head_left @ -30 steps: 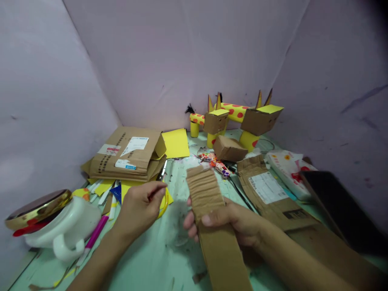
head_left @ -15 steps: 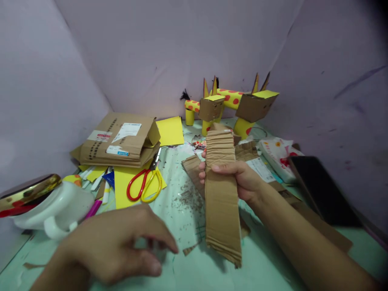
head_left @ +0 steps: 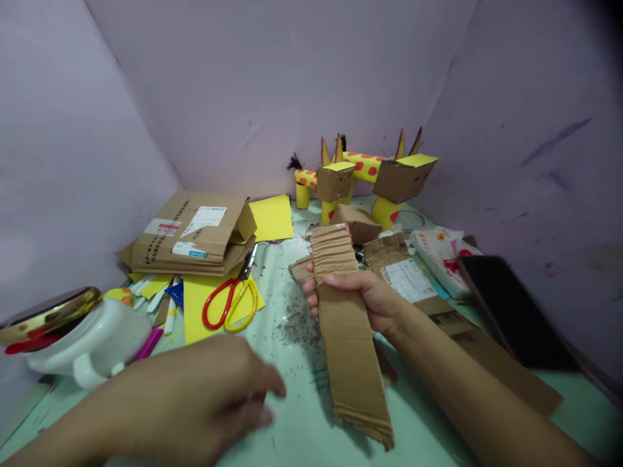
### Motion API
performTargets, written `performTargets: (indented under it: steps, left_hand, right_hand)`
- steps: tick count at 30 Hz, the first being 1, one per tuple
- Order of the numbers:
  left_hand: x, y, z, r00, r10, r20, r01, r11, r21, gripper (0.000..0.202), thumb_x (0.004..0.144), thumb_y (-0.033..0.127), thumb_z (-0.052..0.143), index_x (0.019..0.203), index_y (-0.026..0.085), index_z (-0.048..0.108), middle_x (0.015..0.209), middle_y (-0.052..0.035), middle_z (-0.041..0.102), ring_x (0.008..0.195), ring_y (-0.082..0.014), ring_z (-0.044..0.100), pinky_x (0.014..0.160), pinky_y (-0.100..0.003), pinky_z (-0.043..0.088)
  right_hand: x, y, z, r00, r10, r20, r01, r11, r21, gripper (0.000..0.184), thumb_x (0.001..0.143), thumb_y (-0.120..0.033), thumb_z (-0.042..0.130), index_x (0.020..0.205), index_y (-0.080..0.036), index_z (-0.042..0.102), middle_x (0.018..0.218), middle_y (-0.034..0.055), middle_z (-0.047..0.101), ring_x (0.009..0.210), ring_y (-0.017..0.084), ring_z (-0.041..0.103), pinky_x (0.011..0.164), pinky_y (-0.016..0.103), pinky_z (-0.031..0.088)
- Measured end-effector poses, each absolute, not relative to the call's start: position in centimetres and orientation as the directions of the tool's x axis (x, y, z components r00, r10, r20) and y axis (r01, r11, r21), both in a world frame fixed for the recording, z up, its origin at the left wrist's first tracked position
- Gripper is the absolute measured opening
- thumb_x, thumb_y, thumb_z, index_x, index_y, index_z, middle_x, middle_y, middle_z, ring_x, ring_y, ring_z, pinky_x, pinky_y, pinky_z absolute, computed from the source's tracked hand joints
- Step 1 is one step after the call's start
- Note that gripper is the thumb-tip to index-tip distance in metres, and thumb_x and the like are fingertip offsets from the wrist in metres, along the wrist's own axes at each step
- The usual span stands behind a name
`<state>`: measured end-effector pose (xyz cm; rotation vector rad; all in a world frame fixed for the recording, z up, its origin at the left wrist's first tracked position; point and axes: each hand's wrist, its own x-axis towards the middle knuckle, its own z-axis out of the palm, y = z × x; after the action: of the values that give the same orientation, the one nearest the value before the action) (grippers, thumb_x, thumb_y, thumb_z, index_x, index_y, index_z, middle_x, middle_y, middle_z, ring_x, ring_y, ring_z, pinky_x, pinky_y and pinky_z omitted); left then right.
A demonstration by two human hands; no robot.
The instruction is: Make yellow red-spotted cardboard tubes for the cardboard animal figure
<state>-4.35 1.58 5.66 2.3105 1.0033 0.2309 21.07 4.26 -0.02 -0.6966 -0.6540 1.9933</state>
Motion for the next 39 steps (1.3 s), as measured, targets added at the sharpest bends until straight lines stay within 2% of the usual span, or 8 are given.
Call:
performTargets:
  steps: [2,5,8,12,17,22,27,39]
  left_hand:
    - [-0.2,3.5,6.8,0.759,0.649,-0.039,0.558,-0.620,0.551,0.021,0.079,0.022,0.051,0.068,0.023,0.070,0.054,0.0027,0.062,0.048,-0.0111,0.053,0.048,-0.020,0.037]
    - [4.8,5.8,6.6,0.429,0.806,0.408,0.517,-0.590,0.621,0.019,0.081,0.018,0.048,0.081,0.019,0.067,0.064,0.0027,0.064,0.056,-0.0101,0.055,0.054,-0.019,0.040]
    - [6.9,6.7,5.1,0.189,0.819,0.541,0.455,-0.561,0.691,0.015,0.082,0.025,0.050,0.087,0.018,0.063,0.065,0.0021,0.061,0.060,-0.0115,0.057,0.057,-0.021,0.044]
    - [7.0,5.5,2.2,0.275,0.906,0.321,0.557,-0.423,0.715,0.042,0.078,0.037,0.056,0.115,0.018,0.048,0.097,-0.0061,0.062,0.083,-0.0203,0.062,0.072,-0.034,0.051]
    - [6.3,3.3,-1.4,0.383,0.895,0.228,0.691,-0.441,0.573,0.073,0.073,0.026,0.058,0.139,0.016,0.026,0.145,-0.0146,0.027,0.132,-0.0301,0.031,0.103,-0.048,0.034]
    - [4.6,3.1,-1.8,0.355,0.916,0.188,0.608,-0.379,0.697,0.059,0.071,0.026,0.059,0.127,0.017,0.043,0.132,-0.0142,0.047,0.123,-0.0300,0.044,0.102,-0.049,0.036]
    - [2.8,3.6,-0.1,0.370,0.924,-0.096,0.258,-0.003,0.966,0.049,0.072,0.039,0.060,0.115,0.017,0.052,0.110,-0.0097,0.066,0.097,-0.0264,0.063,0.083,-0.038,0.051]
    - [2.6,5.3,-0.1,0.236,0.911,-0.339,-0.200,0.387,0.900,0.033,0.057,0.031,0.075,0.084,0.014,0.067,0.067,-0.0041,0.070,0.063,-0.0202,0.066,0.057,-0.027,0.051]
  right_hand:
    - [21.4,4.5,-0.1,-0.403,0.889,-0.219,-0.587,-0.434,-0.683,0.026,0.070,-0.013,0.064,0.096,-0.013,0.063,0.081,0.0056,0.072,0.066,0.018,0.067,0.066,0.031,0.053]
    - [21.9,4.9,-0.3,-0.364,0.905,-0.220,-0.594,-0.407,-0.693,0.023,0.070,-0.015,0.065,0.092,-0.013,0.065,0.079,0.0050,0.073,0.065,0.016,0.067,0.066,0.029,0.052]
    - [21.8,5.3,-0.7,-0.351,0.914,-0.203,-0.591,-0.384,-0.710,0.027,0.073,-0.031,0.069,0.092,-0.012,0.065,0.079,0.0071,0.073,0.066,0.019,0.068,0.067,0.032,0.052]
    - [20.6,5.7,-1.6,-0.253,0.959,-0.129,-0.637,-0.265,-0.724,0.052,0.062,-0.055,0.073,0.094,-0.015,0.064,0.084,0.0079,0.072,0.079,0.022,0.067,0.076,0.035,0.050]
    - [19.1,5.5,-2.3,-0.135,0.989,-0.053,-0.674,-0.131,-0.727,0.045,0.065,-0.053,0.072,0.091,-0.017,0.064,0.095,0.0063,0.070,0.093,0.021,0.063,0.090,0.033,0.043]
    - [18.8,5.4,-3.0,-0.176,0.980,-0.090,-0.650,-0.184,-0.737,0.056,0.065,-0.064,0.065,0.082,-0.011,0.067,0.083,0.0099,0.070,0.082,0.022,0.065,0.079,0.033,0.047]
    - [19.0,5.6,-3.2,-0.228,0.962,-0.151,-0.640,-0.265,-0.721,0.064,0.063,-0.072,0.058,0.084,-0.013,0.067,0.080,0.0083,0.070,0.074,0.021,0.066,0.073,0.033,0.049]
    - [19.2,6.0,-3.4,-0.184,0.960,-0.209,-0.629,-0.279,-0.726,0.051,0.069,-0.053,0.069,0.100,-0.012,0.065,0.091,0.0109,0.074,0.087,0.025,0.068,0.089,0.041,0.046]
